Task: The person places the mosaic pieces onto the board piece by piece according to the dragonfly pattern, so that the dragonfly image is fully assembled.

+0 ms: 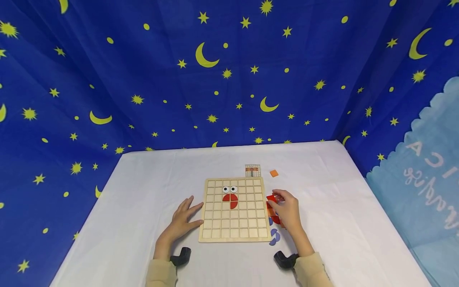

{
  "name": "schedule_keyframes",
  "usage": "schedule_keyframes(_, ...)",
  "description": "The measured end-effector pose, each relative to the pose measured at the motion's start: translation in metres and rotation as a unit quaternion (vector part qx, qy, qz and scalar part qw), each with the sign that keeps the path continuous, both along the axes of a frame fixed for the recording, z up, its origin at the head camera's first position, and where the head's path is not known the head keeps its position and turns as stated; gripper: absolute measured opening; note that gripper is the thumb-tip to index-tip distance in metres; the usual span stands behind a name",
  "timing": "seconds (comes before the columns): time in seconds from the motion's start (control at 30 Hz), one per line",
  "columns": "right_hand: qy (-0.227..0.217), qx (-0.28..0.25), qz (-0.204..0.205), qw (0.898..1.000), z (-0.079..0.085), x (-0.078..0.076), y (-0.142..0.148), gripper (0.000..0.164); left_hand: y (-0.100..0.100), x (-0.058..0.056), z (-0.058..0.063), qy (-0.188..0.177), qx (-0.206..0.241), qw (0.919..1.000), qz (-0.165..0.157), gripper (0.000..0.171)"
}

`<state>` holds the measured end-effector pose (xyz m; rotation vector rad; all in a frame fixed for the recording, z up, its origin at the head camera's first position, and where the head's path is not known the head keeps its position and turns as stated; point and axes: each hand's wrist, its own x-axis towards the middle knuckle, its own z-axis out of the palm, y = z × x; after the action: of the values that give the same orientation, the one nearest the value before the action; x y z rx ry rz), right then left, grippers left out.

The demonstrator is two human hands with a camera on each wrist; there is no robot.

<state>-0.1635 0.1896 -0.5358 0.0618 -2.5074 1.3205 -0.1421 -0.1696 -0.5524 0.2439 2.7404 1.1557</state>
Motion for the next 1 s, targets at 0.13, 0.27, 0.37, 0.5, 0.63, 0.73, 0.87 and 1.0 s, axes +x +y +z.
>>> schedule_keyframes(0.13,0.033,-0.017,0.031,0.999,0.004,-0.001,-0.029,0.035,0.000,-0.002,0.000,0.002,-0.001,1.0000,0.000,0.060)
schedule_keyframes(0.27,0.061,-0.009,0.057,0.996,0.002,-0.003,-0.055,0.035,0.002,-0.001,0.000,-0.001,-0.002,1.0000,0.001,0.060)
schedule_keyframes(0.37,0.060,-0.011,0.063,0.996,-0.001,-0.002,-0.072,0.034,0.002,-0.001,-0.001,-0.001,-0.004,1.0000,0.001,0.060)
schedule_keyframes(0.5,0.037,-0.023,0.069,0.997,-0.008,-0.001,-0.093,0.034,0.000,-0.001,-0.001,0.000,-0.005,1.0000,0.001,0.060)
schedule_keyframes(0.63,0.039,-0.027,0.079,0.996,-0.015,-0.002,-0.112,0.033,-0.001,-0.002,0.001,-0.001,-0.001,1.0000,0.001,0.060)
schedule_keyframes(0.73,0.043,-0.032,0.080,0.995,-0.018,-0.004,-0.123,0.032,-0.001,-0.003,0.002,-0.004,0.002,1.0000,0.003,0.060)
schedule_keyframes(0.87,0.035,-0.033,0.072,0.996,-0.019,-0.005,-0.133,0.029,-0.001,-0.003,0.001,-0.003,-0.002,1.0000,0.005,0.060)
schedule_keyframes(1.0,0.023,-0.024,0.068,0.997,-0.020,-0.006,-0.137,0.027,-0.001,-0.002,0.000,-0.006,-0.005,1.0000,0.003,0.060)
